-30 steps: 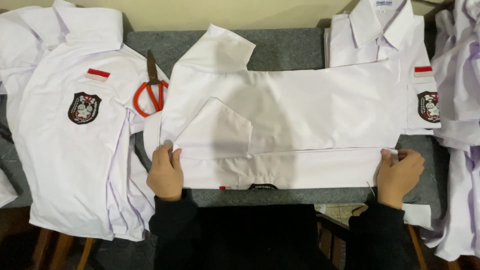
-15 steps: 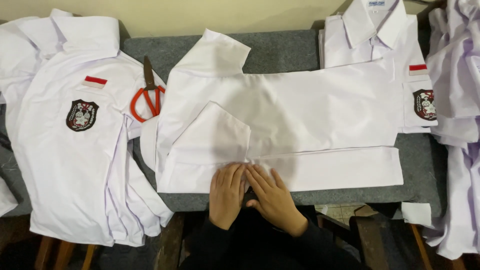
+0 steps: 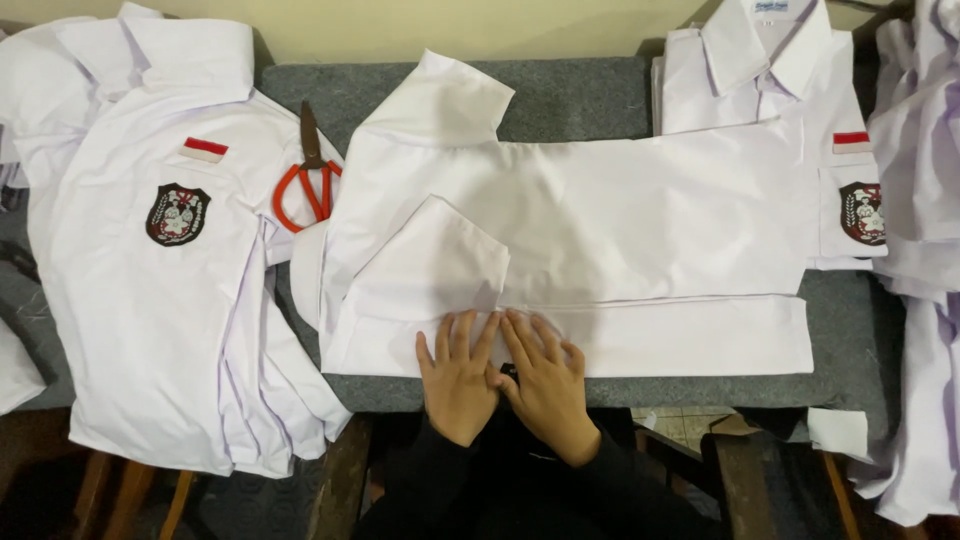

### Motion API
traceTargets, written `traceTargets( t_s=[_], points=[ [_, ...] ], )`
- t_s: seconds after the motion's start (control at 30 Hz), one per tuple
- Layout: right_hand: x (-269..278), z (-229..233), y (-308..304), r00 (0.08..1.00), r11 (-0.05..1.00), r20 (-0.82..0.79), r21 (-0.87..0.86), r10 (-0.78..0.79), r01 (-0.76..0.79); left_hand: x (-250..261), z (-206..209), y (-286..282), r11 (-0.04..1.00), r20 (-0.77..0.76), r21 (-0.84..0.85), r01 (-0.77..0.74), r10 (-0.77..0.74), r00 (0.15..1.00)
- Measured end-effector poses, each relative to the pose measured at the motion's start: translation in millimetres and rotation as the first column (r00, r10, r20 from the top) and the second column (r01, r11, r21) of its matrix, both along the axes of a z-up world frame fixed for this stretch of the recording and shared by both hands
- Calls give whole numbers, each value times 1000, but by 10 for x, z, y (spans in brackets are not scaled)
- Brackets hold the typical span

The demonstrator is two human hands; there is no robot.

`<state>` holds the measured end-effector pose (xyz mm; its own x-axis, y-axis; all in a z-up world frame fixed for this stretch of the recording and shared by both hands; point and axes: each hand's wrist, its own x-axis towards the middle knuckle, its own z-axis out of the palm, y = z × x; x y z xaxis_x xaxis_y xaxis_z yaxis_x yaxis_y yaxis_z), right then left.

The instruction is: Folding white school uniform shirts on a grey work surface.

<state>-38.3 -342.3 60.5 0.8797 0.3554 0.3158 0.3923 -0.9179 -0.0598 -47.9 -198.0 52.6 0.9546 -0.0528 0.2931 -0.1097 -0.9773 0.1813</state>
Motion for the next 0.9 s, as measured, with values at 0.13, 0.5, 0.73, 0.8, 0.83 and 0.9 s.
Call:
traceTargets(
  t_s=[0.13, 0.5, 0.73, 0.8, 0.83, 0.9],
  points=[
    [9, -56, -92, 999, 1000, -44, -14, 21, -21, -14, 22, 20, 999, 23, 49, 0, -2, 1000],
    [229, 564, -1103, 713, 972, -671, -47, -202, 232, -38, 8, 65, 1000, -26, -29, -7, 6, 1000],
    [366, 363, -2188, 612, 793, -555, -156, -564, 589, -14, 37, 65, 1000, -18, 25, -10, 11, 1000],
    [352, 171, -2343, 675, 770, -493, 16, -549, 638, -15, 23, 59, 1000, -41, 12, -12, 13, 999],
    [347, 189, -2335, 674, 770, -494, 14, -549, 638, -17, 18, 54, 1000, -44, 11, -12, 12, 999],
    [362, 223, -2298, 657, 757, -497, 0, -568, 654, -14, 12, 62, 999, -30, 44, -15, 17, 999]
  ],
)
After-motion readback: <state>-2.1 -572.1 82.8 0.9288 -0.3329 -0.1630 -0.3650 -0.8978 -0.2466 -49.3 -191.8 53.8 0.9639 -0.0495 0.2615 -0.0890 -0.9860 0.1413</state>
